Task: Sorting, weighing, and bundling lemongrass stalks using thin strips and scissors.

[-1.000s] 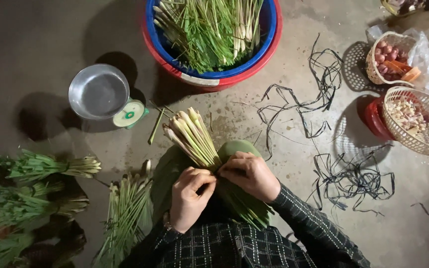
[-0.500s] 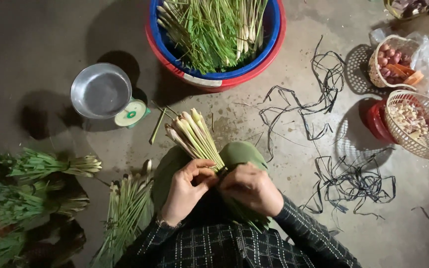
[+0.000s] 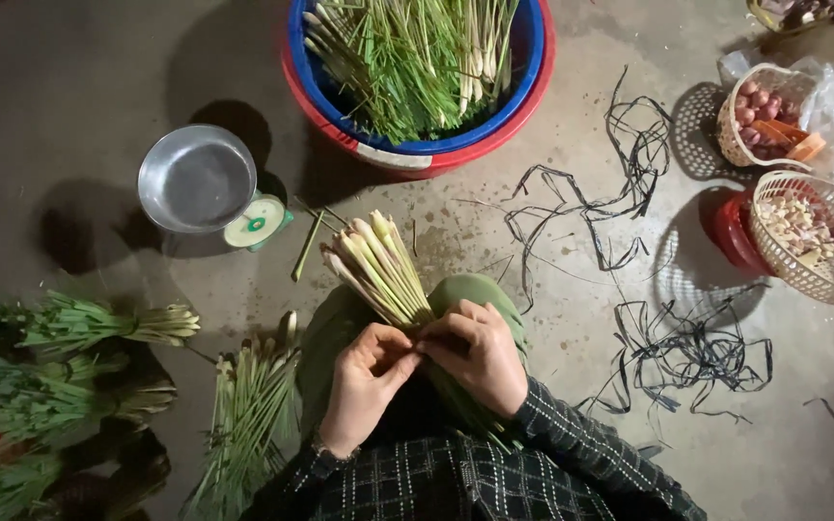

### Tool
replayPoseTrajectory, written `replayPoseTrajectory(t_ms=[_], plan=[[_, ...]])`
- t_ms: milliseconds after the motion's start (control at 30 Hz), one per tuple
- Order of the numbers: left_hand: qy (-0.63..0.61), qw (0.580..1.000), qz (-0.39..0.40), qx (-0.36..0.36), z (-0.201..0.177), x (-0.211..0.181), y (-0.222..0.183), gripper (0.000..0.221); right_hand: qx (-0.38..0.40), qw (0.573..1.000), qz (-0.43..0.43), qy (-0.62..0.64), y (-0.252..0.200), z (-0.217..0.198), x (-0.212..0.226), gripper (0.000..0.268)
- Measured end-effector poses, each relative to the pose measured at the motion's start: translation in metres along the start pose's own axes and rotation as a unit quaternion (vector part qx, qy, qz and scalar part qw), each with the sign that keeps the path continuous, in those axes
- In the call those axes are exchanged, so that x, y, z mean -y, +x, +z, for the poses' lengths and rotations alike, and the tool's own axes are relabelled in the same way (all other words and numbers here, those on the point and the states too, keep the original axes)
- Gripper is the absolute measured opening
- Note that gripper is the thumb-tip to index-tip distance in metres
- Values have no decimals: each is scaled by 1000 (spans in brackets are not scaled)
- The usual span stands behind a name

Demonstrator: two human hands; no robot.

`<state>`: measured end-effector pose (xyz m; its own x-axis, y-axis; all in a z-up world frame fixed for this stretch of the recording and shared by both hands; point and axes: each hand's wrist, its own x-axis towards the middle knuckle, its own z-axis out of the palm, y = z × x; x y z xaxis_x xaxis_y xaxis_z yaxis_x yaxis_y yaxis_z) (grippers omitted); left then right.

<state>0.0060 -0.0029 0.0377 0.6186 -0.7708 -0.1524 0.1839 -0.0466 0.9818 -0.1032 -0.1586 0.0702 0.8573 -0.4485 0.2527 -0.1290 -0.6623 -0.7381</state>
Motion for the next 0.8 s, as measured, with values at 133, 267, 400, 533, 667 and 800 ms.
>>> replayPoseTrajectory(t_ms=[133, 267, 400, 533, 667, 800], plan=[[51, 998, 43, 9, 0, -8, 2, 24, 18, 1000, -19, 9, -4, -10, 2, 16], [285, 940, 187, -23, 6, -44, 4, 19, 61, 993, -96, 19, -9, -19, 13, 16], [322, 923, 209, 15, 2, -43, 8, 18, 89, 984, -156, -17, -2, -23, 19, 16], [258, 958, 119, 40, 2, -39, 12, 21, 120, 978, -171, -14, 0, -21, 19, 15], [107, 992, 46, 50, -3, -9, 12, 18, 61, 994, -73, 51, -4, -16, 13, 16], [51, 998, 13, 36, -2, 5, 7, 22, 43, 997, -5, 60, -1, -12, 9, 12]])
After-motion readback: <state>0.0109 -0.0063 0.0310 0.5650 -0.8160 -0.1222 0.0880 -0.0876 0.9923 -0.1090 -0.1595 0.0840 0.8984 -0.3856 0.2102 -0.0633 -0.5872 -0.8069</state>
